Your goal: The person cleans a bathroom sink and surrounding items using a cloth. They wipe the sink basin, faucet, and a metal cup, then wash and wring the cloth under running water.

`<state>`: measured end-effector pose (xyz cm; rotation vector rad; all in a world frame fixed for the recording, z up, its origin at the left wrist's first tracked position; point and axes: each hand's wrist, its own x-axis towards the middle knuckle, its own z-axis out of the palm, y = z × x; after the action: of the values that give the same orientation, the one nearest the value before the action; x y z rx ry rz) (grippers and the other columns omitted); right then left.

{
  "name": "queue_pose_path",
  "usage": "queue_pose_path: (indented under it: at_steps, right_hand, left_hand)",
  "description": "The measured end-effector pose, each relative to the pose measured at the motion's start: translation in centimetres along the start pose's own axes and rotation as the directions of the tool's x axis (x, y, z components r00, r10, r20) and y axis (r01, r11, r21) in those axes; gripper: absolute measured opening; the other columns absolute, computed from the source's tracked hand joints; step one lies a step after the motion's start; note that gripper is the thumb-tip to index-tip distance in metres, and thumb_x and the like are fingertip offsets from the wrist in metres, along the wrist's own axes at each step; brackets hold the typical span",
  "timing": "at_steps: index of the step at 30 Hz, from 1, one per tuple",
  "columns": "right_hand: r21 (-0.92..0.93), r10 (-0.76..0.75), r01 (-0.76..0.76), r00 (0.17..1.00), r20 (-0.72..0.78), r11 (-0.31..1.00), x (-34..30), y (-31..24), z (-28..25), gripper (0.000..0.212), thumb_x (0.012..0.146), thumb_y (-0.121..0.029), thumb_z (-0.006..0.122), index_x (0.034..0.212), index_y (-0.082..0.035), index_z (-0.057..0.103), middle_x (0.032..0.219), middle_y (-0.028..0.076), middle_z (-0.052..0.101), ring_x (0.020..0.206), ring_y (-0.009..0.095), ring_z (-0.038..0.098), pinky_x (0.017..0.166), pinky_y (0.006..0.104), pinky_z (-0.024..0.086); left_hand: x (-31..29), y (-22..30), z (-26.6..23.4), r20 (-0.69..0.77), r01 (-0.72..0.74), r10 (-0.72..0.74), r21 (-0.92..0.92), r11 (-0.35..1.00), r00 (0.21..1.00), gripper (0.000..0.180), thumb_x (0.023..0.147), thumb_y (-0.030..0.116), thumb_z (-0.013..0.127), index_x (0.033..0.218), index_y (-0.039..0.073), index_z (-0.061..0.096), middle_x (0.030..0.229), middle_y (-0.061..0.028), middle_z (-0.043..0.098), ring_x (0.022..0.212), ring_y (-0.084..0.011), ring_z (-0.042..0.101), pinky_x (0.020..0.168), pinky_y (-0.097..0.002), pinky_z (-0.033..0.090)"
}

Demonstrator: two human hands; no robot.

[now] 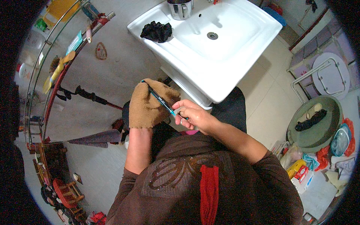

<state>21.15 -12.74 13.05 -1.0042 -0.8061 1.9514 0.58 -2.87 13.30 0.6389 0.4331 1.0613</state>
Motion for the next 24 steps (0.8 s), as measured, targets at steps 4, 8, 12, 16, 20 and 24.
queue_pose_path:
  at_steps: [4, 8, 12, 16, 20, 24]
  right_hand:
    - [-0.111, -0.054, 0.059, 0.997, 0.047, 0.992, -0.9, 0.3, 0.2, 0.053, 0.107, -0.011, 0.051, 0.156, -0.005, 0.032, 0.107, 0.014, 0.066, 0.073, 0.015, 0.063, 0.061, 0.0274, 0.053]
    - [-0.12, -0.133, 0.138, 0.99, 0.05, 0.983, -1.3, 0.2, 0.7, 0.068, 0.107, -0.005, 0.051, 0.165, -0.008, 0.017, 0.121, 0.019, 0.068, 0.082, 0.019, 0.07, 0.067, 0.0294, 0.059]
    - [-0.15, -0.161, 0.164, 0.986, 0.031, 0.975, -1.4, -0.2, 1.3, 0.073, 0.108, -0.004, 0.051, 0.168, -0.007, 0.01, 0.13, 0.024, 0.066, 0.09, 0.024, 0.073, 0.076, 0.0323, 0.06]
    - [-0.188, -0.186, 0.184, 0.983, 0.008, 0.965, -1.4, -0.4, 1.8, 0.078, 0.107, 0.0, 0.052, 0.17, -0.009, 0.007, 0.131, 0.023, 0.067, 0.091, 0.022, 0.073, 0.078, 0.0326, 0.059]
    - [-0.224, -0.201, 0.195, 0.98, -0.003, 0.955, -1.4, -0.4, 2.1, 0.081, 0.106, 0.003, 0.051, 0.171, -0.012, 0.004, 0.131, 0.022, 0.067, 0.092, 0.021, 0.073, 0.078, 0.0319, 0.058]
    - [-0.227, -0.225, 0.216, 0.974, -0.016, 0.95, -1.4, -0.5, 2.2, 0.082, 0.106, 0.003, 0.051, 0.171, -0.013, 0.004, 0.131, 0.022, 0.067, 0.091, 0.021, 0.072, 0.078, 0.0311, 0.058]
  left_hand:
    - [0.1, 1.0, 0.1, -0.091, -0.112, 0.156, 0.37, 0.922, 0.984, 0.026, 0.103, 0.03, 0.056, 0.109, 0.005, 0.063, 0.106, -0.0164, 0.071, 0.096, -0.0358, 0.069, 0.088, -0.0534, 0.057]
    - [0.0, 1.7, 0.8, -0.088, -0.145, 0.222, 0.525, 0.839, 0.971, 0.03, 0.102, 0.032, 0.059, 0.106, 0.004, 0.064, 0.1, -0.0172, 0.072, 0.09, -0.0363, 0.07, 0.084, -0.0537, 0.058]
    - [-0.5, 2.1, 1.4, -0.107, -0.143, 0.227, 0.506, 0.85, 0.968, 0.032, 0.1, 0.033, 0.063, 0.107, 0.002, 0.065, 0.1, -0.0184, 0.073, 0.09, -0.0359, 0.071, 0.083, -0.0529, 0.059]
    - [-0.6, 2.2, 1.5, 0.227, -0.27, 0.315, 0.958, 0.098, 0.921, 0.032, 0.101, 0.031, 0.063, 0.111, 0.0, 0.065, 0.104, -0.0189, 0.072, 0.094, -0.036, 0.071, 0.085, -0.0537, 0.058]
    - [-0.7, 1.8, 1.7, 0.207, -0.268, 0.359, 0.955, 0.128, 0.91, 0.029, 0.096, 0.029, 0.065, 0.108, 0.003, 0.067, 0.104, -0.0168, 0.073, 0.093, -0.0351, 0.07, 0.085, -0.0512, 0.057]
    - [-0.9, 1.3, 2.1, 0.168, -0.28, 0.409, 0.931, 0.233, 0.897, 0.024, 0.088, 0.027, 0.07, 0.102, 0.006, 0.071, 0.1, -0.0153, 0.073, 0.09, -0.035, 0.069, 0.082, -0.0488, 0.056]
